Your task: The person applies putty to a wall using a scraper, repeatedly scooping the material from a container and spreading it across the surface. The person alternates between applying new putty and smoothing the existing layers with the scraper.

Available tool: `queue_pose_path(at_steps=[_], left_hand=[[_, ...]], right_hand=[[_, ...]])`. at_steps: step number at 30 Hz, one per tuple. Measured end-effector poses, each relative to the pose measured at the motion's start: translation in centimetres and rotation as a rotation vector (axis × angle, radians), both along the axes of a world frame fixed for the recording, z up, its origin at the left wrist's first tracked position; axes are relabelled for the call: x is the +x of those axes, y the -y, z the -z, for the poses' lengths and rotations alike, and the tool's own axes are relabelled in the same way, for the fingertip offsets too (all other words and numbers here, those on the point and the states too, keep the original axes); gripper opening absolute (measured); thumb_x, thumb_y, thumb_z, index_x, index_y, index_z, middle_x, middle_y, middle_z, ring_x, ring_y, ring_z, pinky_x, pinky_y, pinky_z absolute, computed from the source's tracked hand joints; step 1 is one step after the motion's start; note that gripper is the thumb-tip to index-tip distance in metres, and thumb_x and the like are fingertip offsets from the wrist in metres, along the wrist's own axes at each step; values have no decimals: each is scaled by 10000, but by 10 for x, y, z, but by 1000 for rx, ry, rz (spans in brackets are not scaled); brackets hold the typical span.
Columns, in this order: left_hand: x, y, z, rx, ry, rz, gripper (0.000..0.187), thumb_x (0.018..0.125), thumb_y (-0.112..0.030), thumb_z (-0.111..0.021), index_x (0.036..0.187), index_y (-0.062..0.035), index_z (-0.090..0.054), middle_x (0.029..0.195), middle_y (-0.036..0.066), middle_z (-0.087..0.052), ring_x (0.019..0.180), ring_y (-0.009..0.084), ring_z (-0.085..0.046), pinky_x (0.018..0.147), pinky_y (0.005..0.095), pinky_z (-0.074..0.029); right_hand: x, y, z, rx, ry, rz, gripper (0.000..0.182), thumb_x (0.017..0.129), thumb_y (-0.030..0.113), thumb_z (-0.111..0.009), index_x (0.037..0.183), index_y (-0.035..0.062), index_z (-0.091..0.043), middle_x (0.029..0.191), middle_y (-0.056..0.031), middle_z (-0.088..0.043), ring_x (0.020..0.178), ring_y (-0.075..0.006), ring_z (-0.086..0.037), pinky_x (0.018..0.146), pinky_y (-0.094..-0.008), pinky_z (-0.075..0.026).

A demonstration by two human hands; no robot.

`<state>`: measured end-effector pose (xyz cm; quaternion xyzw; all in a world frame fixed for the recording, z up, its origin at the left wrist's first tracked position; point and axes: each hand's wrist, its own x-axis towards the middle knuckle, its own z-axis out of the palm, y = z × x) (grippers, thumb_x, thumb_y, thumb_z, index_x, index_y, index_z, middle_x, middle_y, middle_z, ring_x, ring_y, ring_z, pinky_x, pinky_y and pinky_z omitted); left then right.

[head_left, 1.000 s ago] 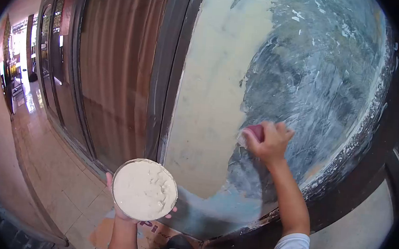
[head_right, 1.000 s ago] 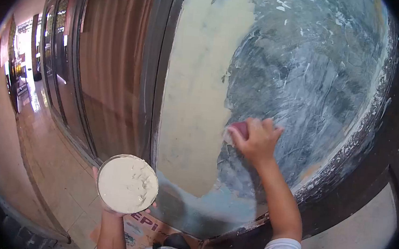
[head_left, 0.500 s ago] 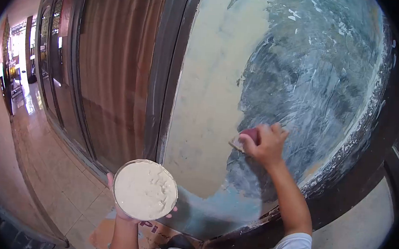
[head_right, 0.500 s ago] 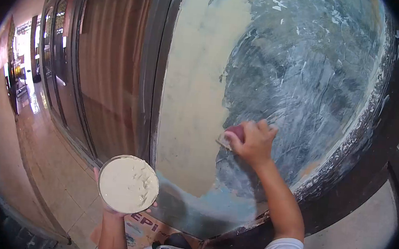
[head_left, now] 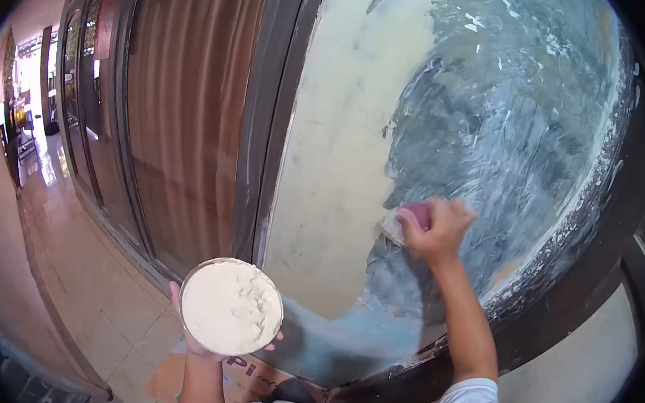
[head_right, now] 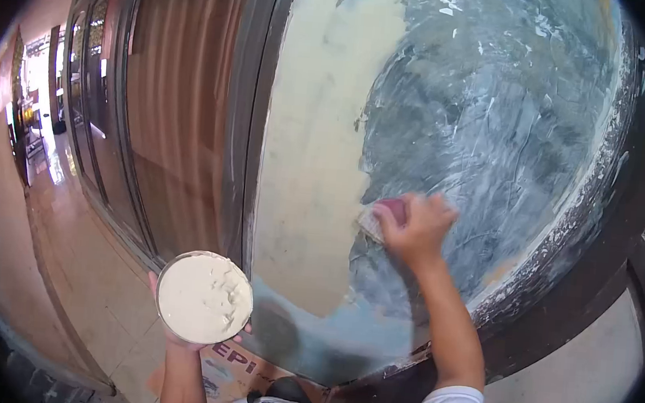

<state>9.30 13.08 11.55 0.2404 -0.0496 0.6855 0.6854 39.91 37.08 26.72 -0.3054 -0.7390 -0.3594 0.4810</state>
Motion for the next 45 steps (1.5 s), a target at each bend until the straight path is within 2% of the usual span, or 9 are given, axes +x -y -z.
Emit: queue_pose_path(at_steps=[3, 9, 13, 19, 25, 29, 35, 39, 45], left_hand=[[1, 1, -5, 101, 168, 133, 1218, 750, -987, -351, 1593, -111, -285, 1539, 364, -344, 1182, 758, -434, 850, 841, -449], [-2, 3, 5, -6, 197, 134, 1235, 723, -1001, -369, 1605, -142, -277, 1563, 349, -321, 1212, 768, -399, 881, 862, -409], [-2, 8, 1, -11, 253, 141, 1229, 725, -1002, -364, 1608, -151, -275, 1564, 343, -329, 1214, 772, -392, 898, 870, -385], [-1, 6, -1, 10, 232, 107, 1227, 740, -989, -369, 1592, -109, -285, 1538, 350, -355, 1168, 763, -440, 864, 855, -428], [-4, 4, 3, 19, 163, 116, 1211, 744, -981, -375, 1585, -112, -300, 1518, 352, -380, 1153, 753, -459, 855, 844, -448], [-4, 4, 5, 8, 211, 133, 1214, 741, -984, -373, 1584, -114, -302, 1501, 359, -393, 1138, 747, -473, 853, 838, -454], [-4, 8, -1, 20, 165, 124, 1215, 740, -985, -376, 1585, -114, -301, 1491, 374, -392, 1132, 743, -481, 841, 831, -463], [-2, 9, 2, -13, 216, 120, 1224, 736, -990, -366, 1582, -107, -306, 1487, 371, -400, 1119, 735, -496, 840, 816, -477], [-1, 16, -3, -56, 311, 96, 1240, 729, -996, -365, 1585, -100, -298, 1485, 366, -408, 1114, 743, -494, 839, 824, -474]], right_hand=[[1, -8, 19, 17, 296, -59, 379, 796, 508, -786, 867, 147, -691, 784, -24, -607, 824, -257, -545, 817, -459, -309], [0, 0, -19, 86, -80, 27, 370, 793, 502, -794, 848, 154, -681, 805, -11, -618, 831, -265, -544, 840, -455, -311], [-7, 3, 37, 16, 391, -35, 368, 800, 495, -790, 861, 149, -681, 804, -8, -622, 825, -260, -531, 842, -460, -302], [1, -1, -29, 140, -219, 86, 364, 805, 495, -781, 871, 150, -686, 789, -15, -603, 811, -252, -523, 806, -457, -300], [-6, 6, 21, 58, 320, -72, 314, 803, 477, -780, 789, 185, -665, 778, 13, -574, 816, -243, -529, 795, -462, -305], [13, -2, -24, 112, -187, 64, 390, 758, 506, -816, 818, 148, -671, 791, 2, -579, 829, -252, -507, 833, -434, -295], [6, 6, 20, 41, 381, 30, 362, 777, 472, -822, 875, 148, -693, 798, -2, -604, 855, -240, -534, 817, -449, -315], [8, 7, -21, 100, -235, 94, 369, 789, 486, -804, 881, 146, -693, 833, -2, -615, 867, -249, -540, 820, -462, -330], [10, -8, 41, 7, 312, -10, 365, 785, 482, -800, 815, 146, -662, 788, -5, -590, 801, -268, -530, 780, -460, -313]])
